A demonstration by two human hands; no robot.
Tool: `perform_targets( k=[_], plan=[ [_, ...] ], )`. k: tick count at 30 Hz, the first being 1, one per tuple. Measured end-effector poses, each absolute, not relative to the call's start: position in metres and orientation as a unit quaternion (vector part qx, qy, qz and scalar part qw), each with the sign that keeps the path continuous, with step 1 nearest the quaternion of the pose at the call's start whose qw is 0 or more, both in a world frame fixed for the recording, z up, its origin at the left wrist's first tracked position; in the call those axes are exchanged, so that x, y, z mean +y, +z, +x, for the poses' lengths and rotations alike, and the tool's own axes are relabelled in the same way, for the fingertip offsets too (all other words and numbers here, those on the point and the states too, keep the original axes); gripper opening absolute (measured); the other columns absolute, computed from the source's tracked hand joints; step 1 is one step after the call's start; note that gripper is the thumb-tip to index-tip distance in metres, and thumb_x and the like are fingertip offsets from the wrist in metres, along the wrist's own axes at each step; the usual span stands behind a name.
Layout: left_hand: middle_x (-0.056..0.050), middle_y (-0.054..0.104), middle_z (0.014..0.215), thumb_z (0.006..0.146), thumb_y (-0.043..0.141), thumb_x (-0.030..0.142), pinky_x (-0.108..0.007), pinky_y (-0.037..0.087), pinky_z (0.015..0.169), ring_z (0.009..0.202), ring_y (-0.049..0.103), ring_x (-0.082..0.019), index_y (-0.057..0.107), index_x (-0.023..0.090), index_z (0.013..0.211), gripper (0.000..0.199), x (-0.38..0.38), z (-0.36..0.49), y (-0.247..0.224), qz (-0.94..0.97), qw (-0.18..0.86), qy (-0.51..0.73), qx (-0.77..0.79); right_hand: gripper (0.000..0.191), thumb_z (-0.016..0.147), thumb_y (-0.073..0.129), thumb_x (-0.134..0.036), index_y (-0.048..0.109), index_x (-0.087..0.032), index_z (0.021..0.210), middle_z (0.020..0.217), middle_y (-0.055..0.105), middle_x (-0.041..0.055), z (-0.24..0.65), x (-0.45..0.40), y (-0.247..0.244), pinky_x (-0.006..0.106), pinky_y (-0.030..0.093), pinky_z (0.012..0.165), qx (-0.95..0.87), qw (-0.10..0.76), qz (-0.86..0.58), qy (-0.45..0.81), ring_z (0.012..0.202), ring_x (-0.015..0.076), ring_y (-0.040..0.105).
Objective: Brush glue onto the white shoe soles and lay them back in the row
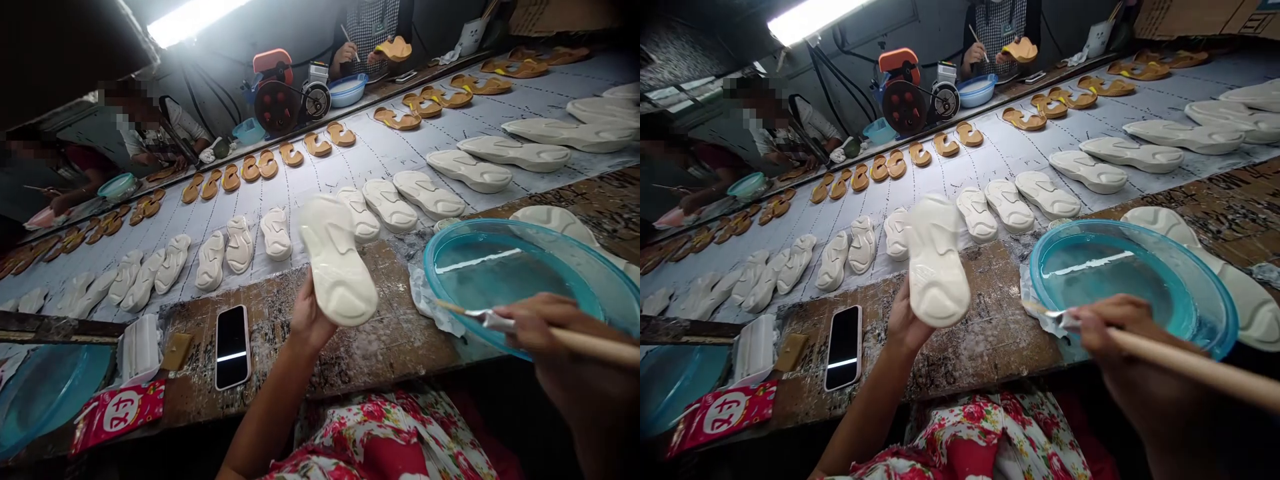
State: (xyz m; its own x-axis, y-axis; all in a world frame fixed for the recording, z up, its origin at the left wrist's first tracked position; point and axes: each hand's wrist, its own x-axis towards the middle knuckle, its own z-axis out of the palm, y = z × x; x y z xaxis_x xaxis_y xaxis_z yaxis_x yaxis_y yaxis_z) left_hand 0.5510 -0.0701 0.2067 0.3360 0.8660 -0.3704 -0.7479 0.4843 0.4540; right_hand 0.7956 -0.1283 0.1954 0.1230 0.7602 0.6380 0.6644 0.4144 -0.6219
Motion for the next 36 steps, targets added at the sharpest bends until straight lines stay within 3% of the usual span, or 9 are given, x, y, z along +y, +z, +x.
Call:
perform_targets(
  k=[3, 5, 7, 10, 17, 21, 23, 27, 36],
  plan=[
    [-0.005, 0.058, 0.121, 0.087, 0.037, 0.041, -0.053, 0.036, 0.096, 0.116, 0.049, -0.026, 0.062, 0.026, 0.107, 0.035, -0.081, 0.547, 0.196, 0.12, 0.818, 0.504, 0.248, 0.005, 0.075, 0.061, -0.02, 0.062, -0.017, 0.072, 0.055, 0.058, -0.0011, 0.827, -0.116, 0.194, 0.016, 0.037, 0.042, -0.674, 0.451, -0.585, -0.027, 0.047, 0.0076, 0.054],
    [-0.011, 0.056, 0.122, 0.083, 0.032, 0.057, -0.056, 0.036, 0.092, 0.114, 0.05, -0.032, 0.062, 0.023, 0.109, 0.053, -0.086, 0.546, 0.183, 0.121, 0.867, 0.415, 0.249, 0.013, 0.074, 0.063, -0.029, 0.063, -0.017, 0.067, 0.047, 0.055, -0.0027, 0.836, -0.106, 0.19, 0.015, 0.033, 0.037, -0.699, 0.397, -0.591, -0.058, 0.041, 0.0078, 0.053],
    [-0.013, 0.056, 0.12, 0.08, 0.019, 0.067, -0.051, 0.039, 0.089, 0.107, 0.056, -0.031, 0.058, 0.019, 0.118, 0.072, -0.089, 0.547, 0.168, 0.112, 0.89, 0.347, 0.274, 0.026, 0.076, 0.059, -0.038, 0.062, -0.018, 0.06, 0.043, 0.053, -0.0043, 0.837, -0.097, 0.185, 0.014, 0.029, 0.033, -0.724, 0.374, -0.576, -0.066, 0.036, 0.0072, 0.05],
    [-0.009, 0.058, 0.115, 0.083, 0.007, 0.061, -0.044, 0.039, 0.088, 0.105, 0.057, -0.026, 0.054, 0.018, 0.122, 0.074, -0.091, 0.551, 0.152, 0.087, 0.895, 0.329, 0.288, 0.035, 0.078, 0.054, -0.044, 0.062, -0.018, 0.055, 0.04, 0.052, -0.0059, 0.837, -0.09, 0.177, 0.012, 0.028, 0.03, -0.745, 0.367, -0.554, -0.054, 0.034, 0.006, 0.05],
    [-0.015, 0.063, 0.106, 0.08, 0.026, 0.06, -0.042, 0.044, 0.088, 0.103, 0.059, -0.027, 0.062, 0.013, 0.11, 0.066, -0.083, 0.564, 0.167, 0.062, 0.903, 0.322, 0.279, 0.01, 0.074, 0.063, -0.021, 0.06, -0.019, 0.064, 0.038, 0.048, -0.0082, 0.836, -0.107, 0.192, 0.005, 0.029, 0.03, -0.701, 0.414, -0.581, -0.009, 0.031, 0.0015, 0.046],
    [-0.012, 0.067, 0.096, 0.08, 0.034, 0.054, -0.043, 0.045, 0.086, 0.091, 0.062, -0.026, 0.063, 0.014, 0.104, 0.055, -0.076, 0.573, 0.191, 0.068, 0.886, 0.343, 0.304, 0.012, 0.078, 0.054, -0.008, 0.061, -0.017, 0.078, 0.059, 0.059, -0.004, 0.794, -0.115, 0.211, 0.006, 0.039, 0.042, -0.763, 0.48, -0.422, 0.098, 0.046, 0.0018, 0.055],
    [-0.01, 0.068, 0.091, 0.08, 0.039, 0.05, -0.039, 0.045, 0.087, 0.087, 0.062, -0.024, 0.063, 0.013, 0.104, 0.05, -0.076, 0.578, 0.202, 0.089, 0.867, 0.372, 0.319, 0.012, 0.077, 0.052, -0.008, 0.058, -0.015, 0.086, 0.069, 0.061, 0.0013, 0.766, -0.117, 0.221, 0.018, 0.048, 0.06, -0.763, 0.526, -0.36, 0.113, 0.066, 0.0097, 0.06],
    [-0.01, 0.068, 0.082, 0.078, 0.047, 0.048, -0.034, 0.045, 0.087, 0.086, 0.062, -0.024, 0.065, 0.008, 0.099, 0.048, -0.086, 0.582, 0.221, 0.121, 0.854, 0.393, 0.32, 0.015, 0.078, 0.048, -0.012, 0.056, -0.013, 0.09, 0.066, 0.055, 0.0016, 0.731, -0.121, 0.235, 0.034, 0.043, 0.071, -0.781, 0.553, -0.255, 0.141, 0.067, 0.0112, 0.053],
    [-0.006, 0.066, 0.075, 0.075, 0.05, 0.051, -0.03, 0.045, 0.081, 0.084, 0.06, -0.022, 0.064, 0.011, 0.085, 0.044, -0.095, 0.577, 0.237, 0.168, 0.826, 0.42, 0.337, 0.015, 0.075, 0.049, -0.011, 0.058, -0.016, 0.085, 0.066, 0.055, -0.0002, 0.732, -0.131, 0.237, 0.032, 0.041, 0.076, -0.787, 0.513, -0.309, 0.148, 0.067, 0.0093, 0.053]
  ],
)
